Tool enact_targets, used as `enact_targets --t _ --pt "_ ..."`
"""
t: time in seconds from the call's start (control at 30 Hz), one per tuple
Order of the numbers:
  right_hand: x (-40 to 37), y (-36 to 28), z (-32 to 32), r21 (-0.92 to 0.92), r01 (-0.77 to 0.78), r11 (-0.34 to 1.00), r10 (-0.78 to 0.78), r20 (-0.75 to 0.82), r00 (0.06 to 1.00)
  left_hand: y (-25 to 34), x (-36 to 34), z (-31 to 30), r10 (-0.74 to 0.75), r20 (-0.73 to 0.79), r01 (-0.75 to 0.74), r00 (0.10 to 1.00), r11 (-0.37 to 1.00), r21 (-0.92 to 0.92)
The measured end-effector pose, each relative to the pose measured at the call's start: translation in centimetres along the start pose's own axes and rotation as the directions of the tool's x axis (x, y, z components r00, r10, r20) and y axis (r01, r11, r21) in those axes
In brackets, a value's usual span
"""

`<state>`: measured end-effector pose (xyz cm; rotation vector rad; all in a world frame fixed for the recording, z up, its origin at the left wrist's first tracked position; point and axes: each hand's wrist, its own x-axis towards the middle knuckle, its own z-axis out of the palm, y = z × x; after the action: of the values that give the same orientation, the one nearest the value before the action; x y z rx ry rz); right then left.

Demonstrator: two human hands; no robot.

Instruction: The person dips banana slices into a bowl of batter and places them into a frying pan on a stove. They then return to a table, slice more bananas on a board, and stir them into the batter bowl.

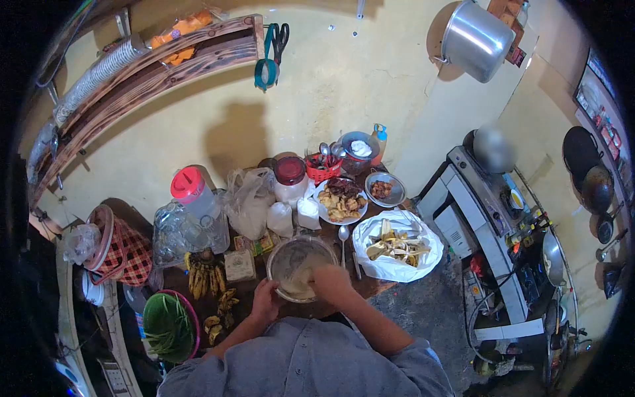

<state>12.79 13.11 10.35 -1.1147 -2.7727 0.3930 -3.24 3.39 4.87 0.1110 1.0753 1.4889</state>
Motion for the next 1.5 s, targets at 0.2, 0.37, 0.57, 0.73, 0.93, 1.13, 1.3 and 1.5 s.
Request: enact_targets --t 0.2,0.37,0.57,0.73,0.93,1.13,1.3,1.5 --pt "0.3 1.5 0.9 -0.184 -0.177 0.967 0.168 -0.061 0.984 -1.9 1.0 -0.7 -0.046 0.036 0.048 0.998 0.997 -0.054" --pt "-0.7 2.1 -1.6 -0.126 -0.116 0.985 0.125 0.065 0.99 -1.9 0.6 -0.3 -0.075 0.072 0.079 0.995 0.996 -0.048" --pt "-0.8 2.2 0.1 -0.165 -0.072 0.984 0.076 0.013 0.997 -1.8 0.6 0.4 -0.086 0.061 0.09 0.994 0.994 -0.061" --pt "-1.0 2.4 -4.7 -0.31 -0.152 0.939 0.185 0.08 0.979 -2.2 0.8 -0.3 -0.065 0.038 0.066 0.997 0.998 -0.024" --pt "-1.5 0.9 -3.3 0.044 0.047 0.998 -0.052 0.109 0.993 -1.3 0.3 0.6 -0.059 0.052 0.061 0.997 0.998 -0.03" --pt "0.0 4.2 1.9 -0.224 -0.071 0.972 0.061 -0.051 0.997 -2.2 1.2 -0.3 -0.036 0.064 0.034 0.997 0.998 0.043" --pt "-1.2 2.0 -2.8 -0.067 -0.018 0.998 0.028 0.157 0.987 -1.3 0.7 0.4 -0.037 0.02 0.036 0.999 0.998 0.047" --pt "1.0 1.8 -2.1 -0.144 0.031 0.989 -0.061 -0.208 0.976 -1.2 0.6 1.0 -0.009 0.102 -0.002 0.995 0.994 0.109"
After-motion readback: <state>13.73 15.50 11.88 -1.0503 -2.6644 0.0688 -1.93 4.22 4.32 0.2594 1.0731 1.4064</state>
